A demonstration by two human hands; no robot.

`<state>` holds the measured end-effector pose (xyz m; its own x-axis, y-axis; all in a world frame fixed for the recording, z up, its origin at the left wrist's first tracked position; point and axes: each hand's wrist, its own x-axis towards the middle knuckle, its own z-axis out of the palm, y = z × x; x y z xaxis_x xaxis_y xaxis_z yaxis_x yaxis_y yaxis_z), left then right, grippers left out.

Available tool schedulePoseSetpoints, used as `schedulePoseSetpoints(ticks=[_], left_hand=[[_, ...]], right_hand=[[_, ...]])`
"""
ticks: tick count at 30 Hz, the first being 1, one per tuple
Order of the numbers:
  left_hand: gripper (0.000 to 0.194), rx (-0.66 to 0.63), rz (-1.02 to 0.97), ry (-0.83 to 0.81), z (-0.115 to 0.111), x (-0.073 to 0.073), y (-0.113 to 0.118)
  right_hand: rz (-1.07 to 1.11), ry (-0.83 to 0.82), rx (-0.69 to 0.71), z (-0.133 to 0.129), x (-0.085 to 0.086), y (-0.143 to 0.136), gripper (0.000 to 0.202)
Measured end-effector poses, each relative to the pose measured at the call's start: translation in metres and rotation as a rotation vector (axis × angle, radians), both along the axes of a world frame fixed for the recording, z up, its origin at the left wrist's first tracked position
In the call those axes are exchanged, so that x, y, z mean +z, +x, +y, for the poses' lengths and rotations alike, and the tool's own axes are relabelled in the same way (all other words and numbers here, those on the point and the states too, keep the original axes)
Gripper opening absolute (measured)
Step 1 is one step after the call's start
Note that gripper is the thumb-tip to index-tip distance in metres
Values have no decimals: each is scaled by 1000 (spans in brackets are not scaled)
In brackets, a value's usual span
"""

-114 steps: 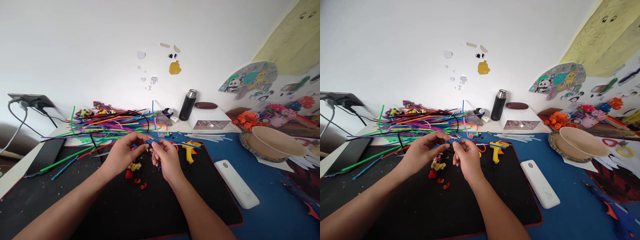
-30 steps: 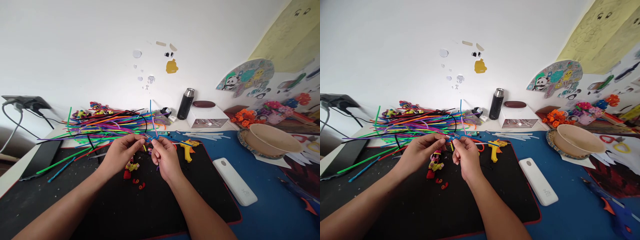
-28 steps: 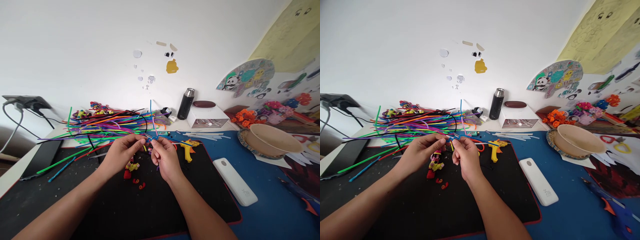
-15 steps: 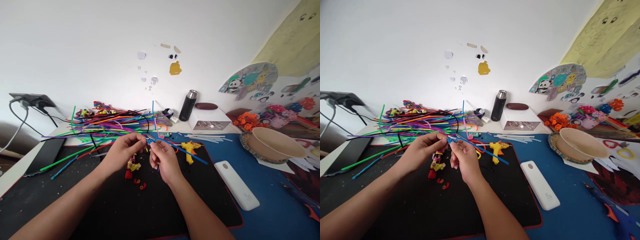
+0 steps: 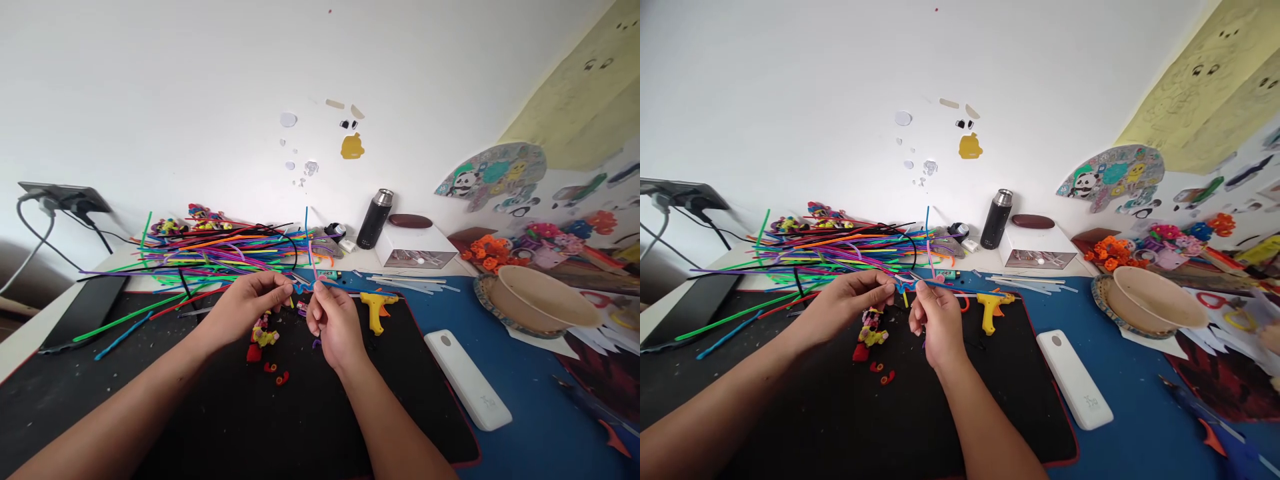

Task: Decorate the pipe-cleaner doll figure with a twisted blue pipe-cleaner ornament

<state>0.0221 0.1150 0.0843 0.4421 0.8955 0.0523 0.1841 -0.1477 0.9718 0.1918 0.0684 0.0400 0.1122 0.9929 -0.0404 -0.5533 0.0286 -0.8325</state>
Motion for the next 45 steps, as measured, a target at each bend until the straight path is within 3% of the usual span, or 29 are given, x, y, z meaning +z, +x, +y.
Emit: schedulePoseSetpoints(ticks=[5,15,24,36,41,45], left_hand=[[45,-8,-95,-128,2,-2,-2],[46,-13,-96,-98,-1,-1,-1],[40,-55,-245,-160,5,-12,-4],[36,-97,-508,-435,-2,-9,5],[33,-96,-556,-477,-2,-11,5],[30,-107,-596,-485,-3,-10,5]], right_hand=[[25,-3,16,0,2,2,56],[56,2,28,-1,4,1,44],[91,-28,54,1,5,3,47],[182,-10,134,1,2,5,52],[240,-2,173,0,3,7,45],[264,3,216,0,2,6,53]])
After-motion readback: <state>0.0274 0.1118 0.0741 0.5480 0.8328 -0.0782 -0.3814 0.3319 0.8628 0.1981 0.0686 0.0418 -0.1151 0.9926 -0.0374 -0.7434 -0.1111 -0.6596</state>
